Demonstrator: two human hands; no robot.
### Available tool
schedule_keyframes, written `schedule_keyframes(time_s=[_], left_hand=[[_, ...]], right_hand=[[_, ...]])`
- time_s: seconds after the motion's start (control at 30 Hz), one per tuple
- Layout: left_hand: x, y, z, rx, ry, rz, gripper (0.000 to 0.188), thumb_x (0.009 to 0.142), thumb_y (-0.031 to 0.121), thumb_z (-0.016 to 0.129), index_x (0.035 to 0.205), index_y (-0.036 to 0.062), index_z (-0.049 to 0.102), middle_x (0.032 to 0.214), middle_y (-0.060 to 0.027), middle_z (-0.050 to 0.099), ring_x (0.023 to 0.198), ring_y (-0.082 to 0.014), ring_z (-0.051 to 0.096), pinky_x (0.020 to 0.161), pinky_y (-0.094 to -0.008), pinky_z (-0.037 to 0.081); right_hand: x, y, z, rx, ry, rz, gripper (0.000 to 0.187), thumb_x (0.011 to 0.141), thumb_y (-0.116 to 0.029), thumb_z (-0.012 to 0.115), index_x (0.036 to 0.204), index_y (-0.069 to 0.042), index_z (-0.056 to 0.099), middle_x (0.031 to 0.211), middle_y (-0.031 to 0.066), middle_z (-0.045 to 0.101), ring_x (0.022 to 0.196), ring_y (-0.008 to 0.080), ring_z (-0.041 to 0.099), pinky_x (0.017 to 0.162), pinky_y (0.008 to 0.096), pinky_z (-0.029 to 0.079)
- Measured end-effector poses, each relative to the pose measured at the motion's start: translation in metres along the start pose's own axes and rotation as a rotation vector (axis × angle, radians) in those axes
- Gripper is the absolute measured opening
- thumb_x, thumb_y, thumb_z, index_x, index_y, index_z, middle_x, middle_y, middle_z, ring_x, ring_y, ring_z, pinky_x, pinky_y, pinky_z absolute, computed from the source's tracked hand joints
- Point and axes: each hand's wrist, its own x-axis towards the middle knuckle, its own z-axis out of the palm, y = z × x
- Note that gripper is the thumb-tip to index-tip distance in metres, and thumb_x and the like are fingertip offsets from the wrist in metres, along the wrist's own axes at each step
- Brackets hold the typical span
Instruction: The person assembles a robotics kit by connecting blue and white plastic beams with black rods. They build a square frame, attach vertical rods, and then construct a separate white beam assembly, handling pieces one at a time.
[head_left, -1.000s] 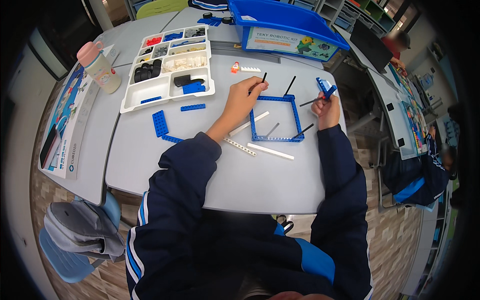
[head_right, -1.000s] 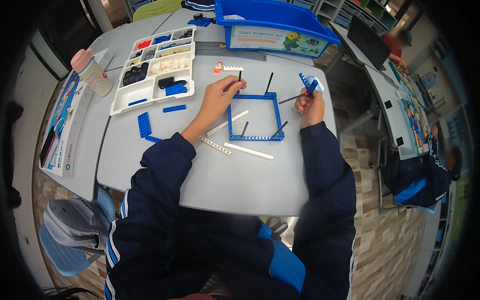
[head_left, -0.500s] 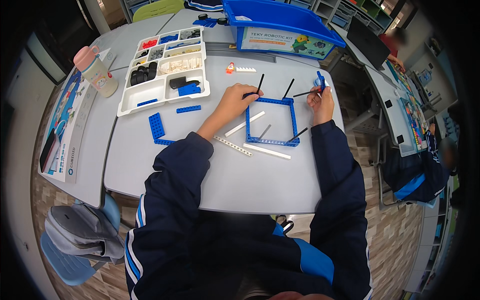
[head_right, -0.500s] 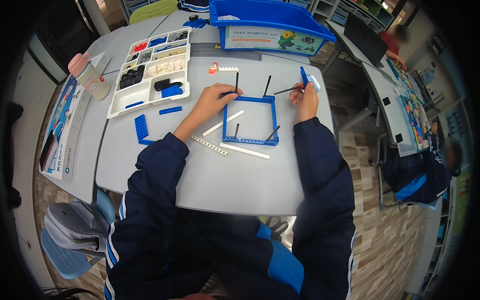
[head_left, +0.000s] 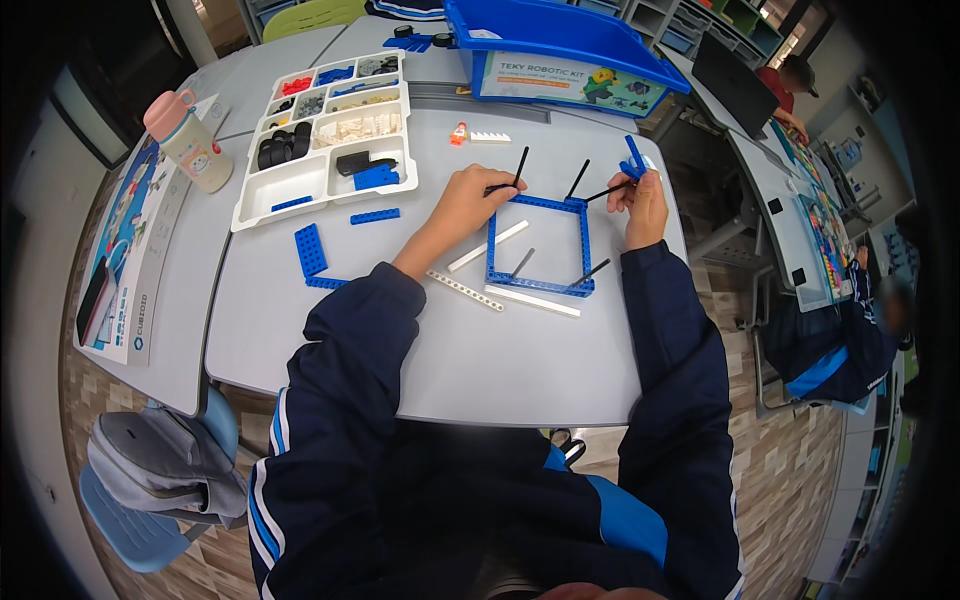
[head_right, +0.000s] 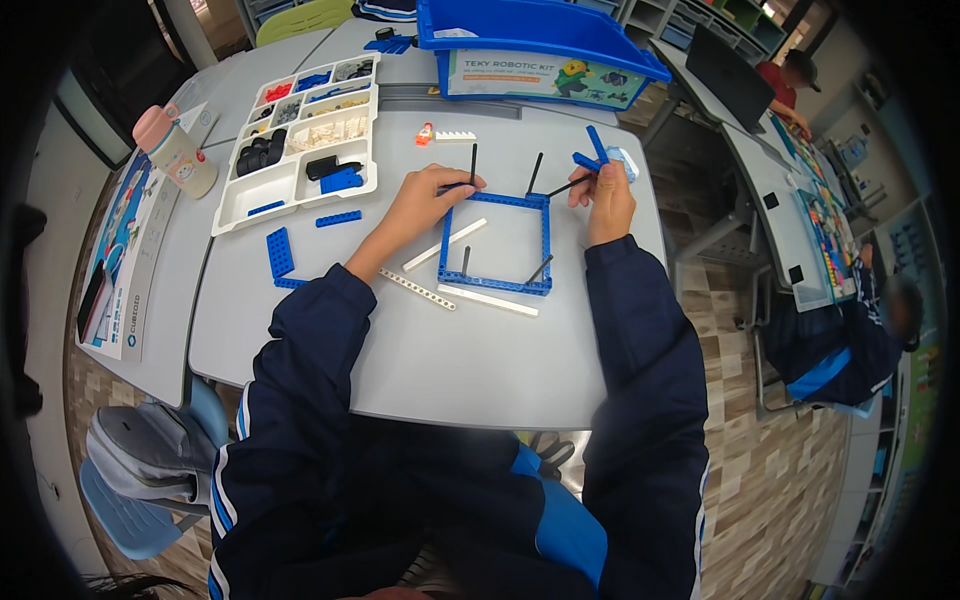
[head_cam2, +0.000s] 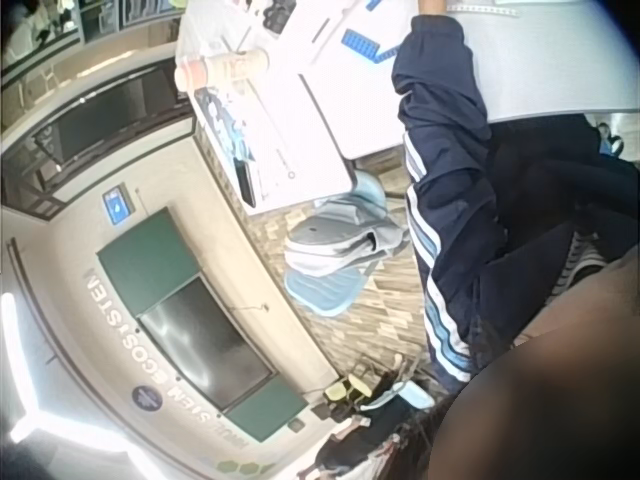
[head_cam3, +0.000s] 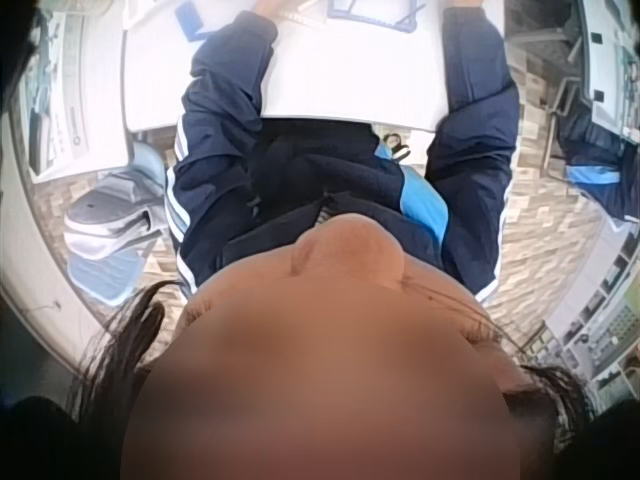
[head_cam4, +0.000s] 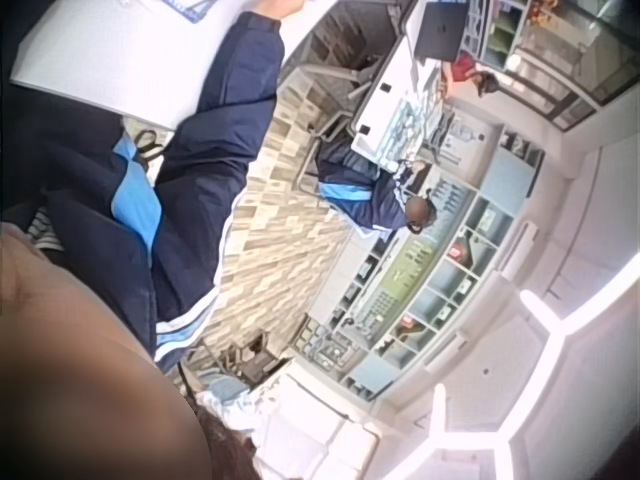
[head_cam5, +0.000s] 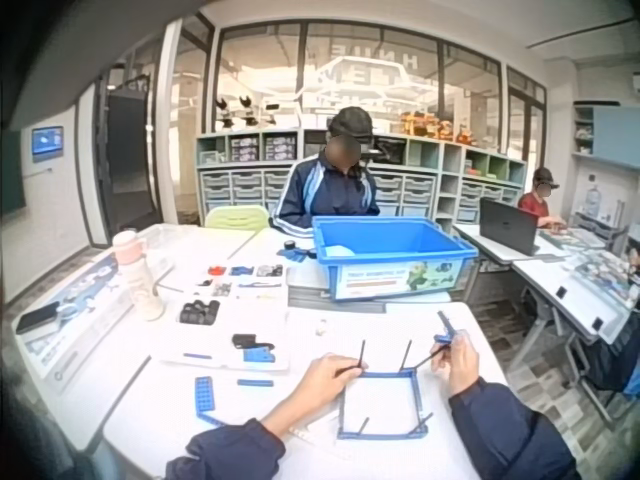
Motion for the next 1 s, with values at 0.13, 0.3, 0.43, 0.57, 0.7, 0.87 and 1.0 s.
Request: schedule_keyframes(time_s=[0.13, 0.3, 0.43, 0.57, 0.7, 0.87, 1.0], left_hand=[[0.0, 0.0, 0.0, 0.007, 0.003, 0.004, 0.02, 0.091, 0.019, 0.065, 0.105, 0.0103, 0.076, 0.099, -0.0091, 0.074, 0.098, -0.0223, 0.064, 0.085, -0.0324, 0.051], [0.001, -0.002, 0.002, 0.018, 0.015, 0.013, 0.02, 0.091, 0.02, 0.064, 0.105, 0.0102, 0.076, 0.096, -0.009, 0.074, 0.096, -0.0225, 0.064, 0.083, -0.0326, 0.051], [0.001, -0.003, 0.004, 0.026, 0.023, 0.012, 0.02, 0.091, 0.02, 0.064, 0.105, 0.0108, 0.076, 0.095, -0.008, 0.074, 0.093, -0.0221, 0.063, 0.082, -0.0327, 0.051], [0.002, -0.004, 0.005, 0.045, 0.025, 0.013, 0.02, 0.091, 0.02, 0.064, 0.105, 0.0113, 0.076, 0.093, -0.0067, 0.074, 0.09, -0.0214, 0.062, 0.081, -0.0322, 0.05], [0.001, -0.003, 0.006, 0.03, 0.033, 0.007, 0.019, 0.091, 0.02, 0.064, 0.104, 0.0115, 0.076, 0.092, -0.0062, 0.074, 0.09, -0.021, 0.062, 0.08, -0.0316, 0.05], [0.001, -0.003, 0.005, 0.046, 0.026, -0.001, 0.019, 0.091, 0.019, 0.064, 0.104, 0.0113, 0.076, 0.092, -0.0065, 0.074, 0.09, -0.0213, 0.062, 0.08, -0.0321, 0.05], [0.001, -0.004, 0.005, 0.038, 0.036, 0.017, 0.019, 0.092, 0.02, 0.064, 0.104, 0.0112, 0.076, 0.092, -0.0064, 0.074, 0.09, -0.0215, 0.062, 0.08, -0.0327, 0.05]], right_hand=[[-0.001, -0.007, 0.003, -0.093, -0.01, -0.015, 0.049, 0.108, -0.045, 0.031, 0.107, -0.001, 0.052, 0.09, 0.0092, 0.063, 0.063, 0.0115, 0.058, 0.057, 0.024, 0.04], [0.0, -0.017, 0.006, -0.204, -0.014, -0.021, 0.046, 0.108, -0.041, 0.033, 0.099, -0.002, 0.055, 0.085, 0.007, 0.067, 0.061, 0.0088, 0.057, 0.057, 0.0232, 0.04], [0.005, -0.024, 0.005, -0.228, -0.089, -0.022, 0.047, 0.108, -0.044, 0.034, 0.1, -0.002, 0.055, 0.083, 0.0065, 0.066, 0.061, 0.0086, 0.056, 0.058, 0.0238, 0.04], [0.009, -0.03, 0.006, -0.27, -0.17, -0.026, 0.048, 0.107, -0.045, 0.034, 0.1, -0.003, 0.056, 0.081, 0.0052, 0.064, 0.062, 0.0084, 0.055, 0.059, 0.0238, 0.04], [0.007, -0.034, 0.011, -0.255, -0.194, -0.007, 0.048, 0.107, -0.045, 0.034, 0.098, -0.003, 0.056, 0.078, 0.0036, 0.062, 0.062, 0.0082, 0.054, 0.06, 0.0233, 0.04], [0.008, -0.034, 0.013, -0.211, -0.193, -0.009, 0.047, 0.107, -0.045, 0.035, 0.096, -0.004, 0.056, 0.077, 0.0026, 0.06, 0.062, 0.0079, 0.054, 0.059, 0.0228, 0.04], [0.008, -0.031, 0.013, -0.19, -0.188, -0.006, 0.047, 0.107, -0.044, 0.035, 0.095, -0.005, 0.055, 0.076, 0.0027, 0.06, 0.061, 0.0077, 0.054, 0.059, 0.0222, 0.04]])
